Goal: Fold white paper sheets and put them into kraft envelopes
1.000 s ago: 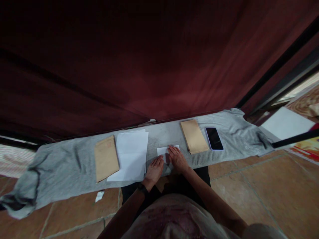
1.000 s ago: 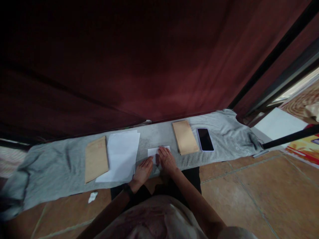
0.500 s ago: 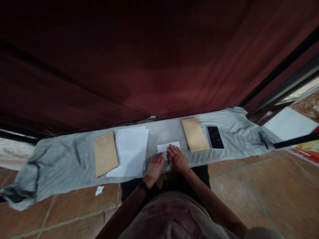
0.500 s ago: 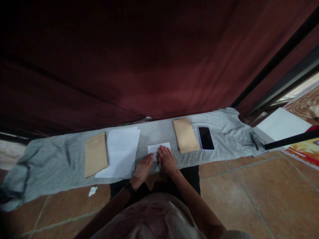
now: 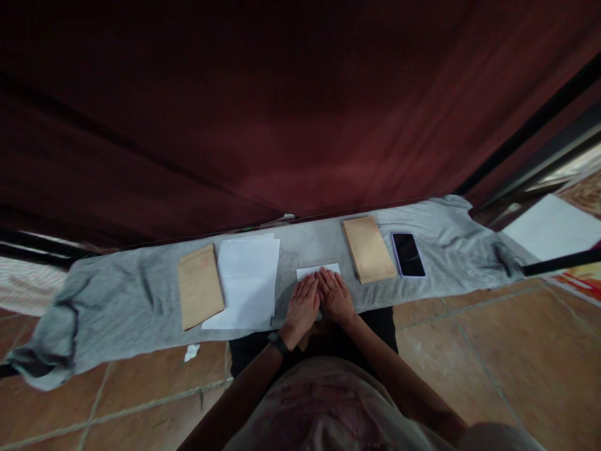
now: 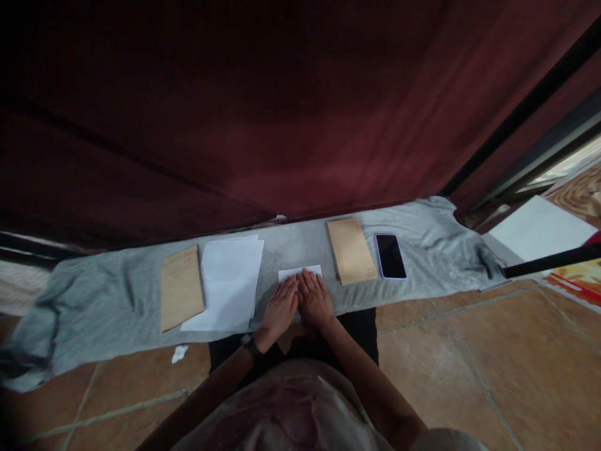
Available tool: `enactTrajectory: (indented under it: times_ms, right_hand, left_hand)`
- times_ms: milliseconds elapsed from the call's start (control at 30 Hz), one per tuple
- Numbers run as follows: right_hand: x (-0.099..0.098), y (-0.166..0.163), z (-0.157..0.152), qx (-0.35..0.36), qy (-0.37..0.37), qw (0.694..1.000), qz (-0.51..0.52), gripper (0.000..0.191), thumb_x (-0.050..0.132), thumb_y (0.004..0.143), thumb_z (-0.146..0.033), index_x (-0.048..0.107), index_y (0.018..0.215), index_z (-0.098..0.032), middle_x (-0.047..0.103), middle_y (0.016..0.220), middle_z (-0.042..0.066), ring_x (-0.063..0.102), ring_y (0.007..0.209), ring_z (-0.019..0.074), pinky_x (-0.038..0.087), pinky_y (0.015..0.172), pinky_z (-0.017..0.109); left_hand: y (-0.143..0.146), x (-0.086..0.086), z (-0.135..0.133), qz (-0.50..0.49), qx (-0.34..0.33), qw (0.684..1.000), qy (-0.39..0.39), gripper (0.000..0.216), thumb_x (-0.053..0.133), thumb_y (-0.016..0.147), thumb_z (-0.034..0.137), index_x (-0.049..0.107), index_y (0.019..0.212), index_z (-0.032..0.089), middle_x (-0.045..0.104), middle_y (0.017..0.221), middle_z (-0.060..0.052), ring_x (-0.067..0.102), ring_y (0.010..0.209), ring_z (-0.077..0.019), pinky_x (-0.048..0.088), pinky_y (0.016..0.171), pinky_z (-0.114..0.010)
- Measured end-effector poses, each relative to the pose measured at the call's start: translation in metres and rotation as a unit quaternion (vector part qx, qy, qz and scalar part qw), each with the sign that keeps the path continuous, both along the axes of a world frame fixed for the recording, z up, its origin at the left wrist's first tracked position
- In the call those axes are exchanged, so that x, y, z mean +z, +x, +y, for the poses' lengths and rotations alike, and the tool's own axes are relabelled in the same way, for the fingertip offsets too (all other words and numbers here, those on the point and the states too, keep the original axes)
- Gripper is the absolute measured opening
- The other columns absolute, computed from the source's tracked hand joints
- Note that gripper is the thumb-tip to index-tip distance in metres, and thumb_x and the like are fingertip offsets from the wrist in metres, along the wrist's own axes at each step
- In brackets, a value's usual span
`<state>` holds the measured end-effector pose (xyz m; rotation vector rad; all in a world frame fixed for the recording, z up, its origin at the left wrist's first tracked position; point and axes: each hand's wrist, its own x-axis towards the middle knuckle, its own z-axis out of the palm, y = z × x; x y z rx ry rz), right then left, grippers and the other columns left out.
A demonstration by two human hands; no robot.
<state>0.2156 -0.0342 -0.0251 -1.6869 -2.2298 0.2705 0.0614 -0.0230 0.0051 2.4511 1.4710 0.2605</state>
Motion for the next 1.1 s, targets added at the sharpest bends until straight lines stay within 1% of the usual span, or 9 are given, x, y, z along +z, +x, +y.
enactTrajectory:
  times_ms: [67, 133, 267, 433, 633, 767, 867, 1000, 1100]
  right_hand:
    - [-0.001, 0.0, -0.001, 0.007, 0.0, 1.0, -0.009, 0.06, 0.043, 0.099, -0.023, 0.034, 0.156, -0.01, 0.032, 0.163, 0.016, 0.029, 0.152, 0.0284, 0.022, 0.125, 0.049]
    - [-0.001, 0.0, -0.002, 0.008, 0.003, 1.0, -0.013, 0.063, 0.044, 0.097, -0.021, 0.031, 0.157, -0.01, 0.031, 0.164, 0.016, 0.027, 0.152, 0.0284, 0.021, 0.125, 0.049]
    - [-0.002, 0.001, -0.002, 0.003, 0.001, 1.0, -0.01, 0.061, 0.041, 0.099, -0.022, 0.03, 0.158, -0.012, 0.031, 0.164, 0.014, 0.027, 0.152, 0.028, 0.022, 0.125, 0.049]
    - [-0.005, 0.004, -0.001, -0.007, 0.0, 1.0, -0.007, 0.058, 0.041, 0.102, -0.026, 0.032, 0.158, -0.014, 0.031, 0.164, 0.013, 0.029, 0.151, 0.0268, 0.021, 0.125, 0.047]
    - [-0.01, 0.011, -0.003, -0.025, 0.045, 0.998, -0.028, 0.054, 0.042, 0.104, -0.032, 0.04, 0.154, -0.014, 0.038, 0.161, 0.012, 0.035, 0.148, 0.0259, 0.025, 0.123, 0.046]
    - [-0.011, 0.019, -0.006, -0.031, 0.067, 0.996, -0.042, 0.052, 0.04, 0.104, -0.03, 0.041, 0.153, -0.013, 0.039, 0.16, 0.012, 0.038, 0.147, 0.0255, 0.026, 0.122, 0.045]
    - [-0.012, 0.025, -0.009, -0.034, 0.069, 0.996, -0.047, 0.053, 0.04, 0.103, -0.028, 0.04, 0.154, -0.014, 0.04, 0.16, 0.012, 0.038, 0.147, 0.0256, 0.027, 0.122, 0.045]
    - [-0.007, 0.026, -0.01, -0.047, 0.062, 0.996, -0.053, 0.052, 0.041, 0.102, -0.024, 0.042, 0.153, -0.013, 0.042, 0.158, 0.012, 0.039, 0.146, 0.0261, 0.026, 0.122, 0.047]
    - [0.001, 0.019, -0.005, -0.058, 0.051, 0.996, -0.045, 0.051, 0.041, 0.101, -0.023, 0.045, 0.15, -0.011, 0.044, 0.157, 0.013, 0.041, 0.145, 0.027, 0.025, 0.122, 0.048]
  left_hand:
    - [0.009, -0.006, 0.004, 0.001, 0.005, 1.0, 0.006, 0.053, 0.036, 0.102, 0.024, 0.035, 0.154, 0.014, 0.039, 0.161, -0.013, 0.03, 0.152, -0.0233, 0.026, 0.125, -0.045]
    - [0.012, -0.013, 0.008, 0.007, 0.0, 1.0, 0.009, 0.057, 0.036, 0.103, 0.03, 0.03, 0.157, 0.013, 0.033, 0.164, -0.013, 0.024, 0.154, -0.0242, 0.021, 0.126, -0.047]
    - [0.004, -0.022, 0.009, 0.02, -0.004, 1.0, 0.021, 0.062, 0.037, 0.103, 0.038, 0.024, 0.159, 0.015, 0.026, 0.166, -0.013, 0.018, 0.155, -0.0248, 0.017, 0.127, -0.049]
    - [-0.003, -0.025, 0.008, 0.028, -0.009, 0.999, 0.032, 0.057, 0.031, 0.105, 0.032, 0.027, 0.159, 0.014, 0.024, 0.167, -0.012, 0.015, 0.156, -0.024, 0.016, 0.128, -0.047]
    - [0.001, -0.024, 0.009, 0.068, -0.004, 0.996, 0.05, 0.057, 0.03, 0.105, 0.032, 0.026, 0.159, 0.013, 0.027, 0.166, -0.012, 0.02, 0.155, -0.0237, 0.021, 0.126, -0.047]
    - [0.001, -0.025, 0.009, 0.081, -0.001, 0.995, 0.061, 0.057, 0.031, 0.104, 0.031, 0.028, 0.158, 0.012, 0.028, 0.165, -0.012, 0.022, 0.154, -0.0242, 0.022, 0.126, -0.046]
    - [0.001, -0.026, 0.009, 0.084, 0.002, 0.994, 0.068, 0.057, 0.031, 0.104, 0.031, 0.029, 0.158, 0.012, 0.029, 0.165, -0.013, 0.024, 0.154, -0.0248, 0.023, 0.126, -0.046]
    - [0.001, -0.027, 0.009, 0.089, 0.004, 0.994, 0.069, 0.057, 0.031, 0.105, 0.031, 0.029, 0.158, 0.013, 0.029, 0.165, -0.013, 0.024, 0.154, -0.025, 0.023, 0.125, -0.046]
    - [0.002, -0.027, 0.01, 0.094, 0.003, 0.993, 0.065, 0.057, 0.031, 0.105, 0.031, 0.029, 0.158, 0.012, 0.029, 0.165, -0.013, 0.024, 0.154, -0.025, 0.023, 0.126, -0.046]
